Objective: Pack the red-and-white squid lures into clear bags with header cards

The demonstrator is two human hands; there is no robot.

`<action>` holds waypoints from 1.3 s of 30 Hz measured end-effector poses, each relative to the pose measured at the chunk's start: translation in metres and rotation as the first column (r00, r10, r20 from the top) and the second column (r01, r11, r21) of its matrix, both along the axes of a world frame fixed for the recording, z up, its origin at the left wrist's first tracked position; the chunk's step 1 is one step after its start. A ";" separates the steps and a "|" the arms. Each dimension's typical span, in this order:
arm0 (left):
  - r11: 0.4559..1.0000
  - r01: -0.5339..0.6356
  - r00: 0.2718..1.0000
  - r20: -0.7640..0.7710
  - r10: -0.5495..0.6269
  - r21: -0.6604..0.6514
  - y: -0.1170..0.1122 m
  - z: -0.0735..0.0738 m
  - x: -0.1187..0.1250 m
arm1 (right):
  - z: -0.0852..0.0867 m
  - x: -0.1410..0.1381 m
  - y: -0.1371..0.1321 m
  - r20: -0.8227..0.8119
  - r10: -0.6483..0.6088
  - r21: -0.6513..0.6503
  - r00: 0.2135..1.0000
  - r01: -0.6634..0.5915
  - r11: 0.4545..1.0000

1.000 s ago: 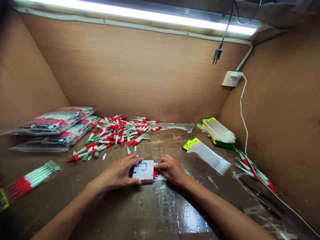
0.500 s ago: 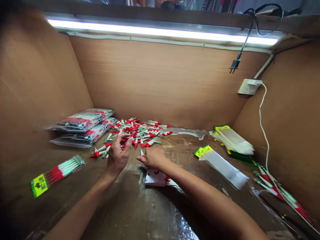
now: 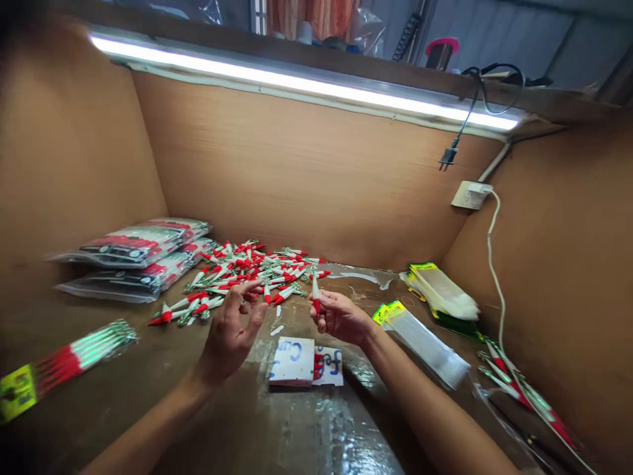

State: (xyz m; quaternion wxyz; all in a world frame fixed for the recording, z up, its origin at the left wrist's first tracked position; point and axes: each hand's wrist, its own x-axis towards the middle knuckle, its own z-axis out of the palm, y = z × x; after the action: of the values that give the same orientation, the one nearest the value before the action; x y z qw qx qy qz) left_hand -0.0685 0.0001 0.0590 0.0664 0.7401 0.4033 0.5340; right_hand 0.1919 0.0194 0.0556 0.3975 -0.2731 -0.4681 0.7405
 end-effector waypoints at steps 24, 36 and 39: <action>0.883 0.319 0.753 -0.475 -0.456 -0.343 0.010 -0.030 0.012 | -0.046 0.027 -0.045 0.249 -0.692 0.350 0.677 0.603 0.717; 0.827 0.311 0.669 -0.511 -0.540 -0.467 0.004 -0.027 0.006 | -0.032 0.085 -0.036 0.538 -0.396 0.274 0.744 0.290 0.917; 0.819 0.302 0.660 -0.513 -0.549 -0.487 0.003 -0.028 0.006 | -0.033 0.088 -0.036 0.548 -0.407 0.257 0.731 0.315 0.913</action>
State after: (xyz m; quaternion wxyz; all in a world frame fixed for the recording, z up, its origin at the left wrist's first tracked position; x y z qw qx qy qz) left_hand -0.0623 0.0033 0.0312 0.1866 0.9242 0.3035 0.1378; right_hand 0.2804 -0.0166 0.0225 0.3875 -0.5452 -0.5588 0.4902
